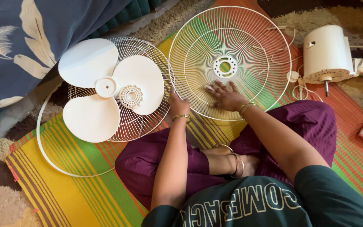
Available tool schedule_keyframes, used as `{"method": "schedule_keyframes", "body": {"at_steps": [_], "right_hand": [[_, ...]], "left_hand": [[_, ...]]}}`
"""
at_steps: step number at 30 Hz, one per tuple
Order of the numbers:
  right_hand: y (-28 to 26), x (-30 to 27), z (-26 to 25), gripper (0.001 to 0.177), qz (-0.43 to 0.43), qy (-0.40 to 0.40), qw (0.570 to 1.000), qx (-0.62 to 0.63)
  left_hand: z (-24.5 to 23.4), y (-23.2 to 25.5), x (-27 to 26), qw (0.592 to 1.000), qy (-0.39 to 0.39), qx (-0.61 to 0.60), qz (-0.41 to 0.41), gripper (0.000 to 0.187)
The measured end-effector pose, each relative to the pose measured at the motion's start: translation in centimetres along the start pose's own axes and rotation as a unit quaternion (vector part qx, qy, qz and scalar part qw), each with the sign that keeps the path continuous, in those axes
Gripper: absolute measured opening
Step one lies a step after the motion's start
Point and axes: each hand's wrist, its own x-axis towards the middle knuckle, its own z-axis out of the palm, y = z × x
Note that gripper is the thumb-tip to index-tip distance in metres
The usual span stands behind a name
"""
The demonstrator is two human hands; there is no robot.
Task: The person sits on a mat and wipes the disassembled parts of a white electric fan with a cloth. They clean the fan blades, the front wire cage, and the motor housing, handling each component individually.
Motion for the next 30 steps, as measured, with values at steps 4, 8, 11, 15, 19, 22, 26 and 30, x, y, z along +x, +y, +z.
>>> {"method": "schedule_keyframes", "body": {"at_steps": [4,8,11,15,19,22,26,30], "right_hand": [[2.0,-1.6,-0.4,0.077,0.137,0.01,0.986,0.095],[2.8,-2.2,0.0,0.074,0.214,0.024,0.967,0.134],[2.0,-2.3,0.4,0.078,0.183,0.033,0.973,0.136],[0.3,-3.0,1.0,0.078,0.034,0.016,0.994,0.1],[-0.8,-3.4,0.9,0.077,-0.017,-0.011,0.999,0.04],[-0.5,-2.6,0.0,0.076,0.02,-0.017,0.999,-0.023],[1.3,-0.4,-1.6,0.076,0.1,0.019,0.995,0.015],[2.0,1.3,-2.2,0.077,0.227,0.056,0.964,0.129]], "left_hand": [[2.4,-0.1,-4.1,0.992,-0.055,0.062,0.09,0.065],[3.7,1.1,-6.6,0.981,-0.113,0.153,0.024,0.084],[3.4,1.4,-5.8,0.977,-0.051,0.198,0.06,0.102],[3.4,0.7,-1.9,0.977,0.02,0.172,0.12,0.101],[4.6,-0.8,0.1,0.996,-0.041,0.063,0.046,0.092],[4.8,-1.1,0.3,0.989,-0.016,0.119,0.081,0.09],[4.5,-1.0,0.0,0.997,-0.074,0.0,0.012,0.084],[4.3,-0.5,-0.5,0.994,-0.027,0.035,0.104,0.085]]}}
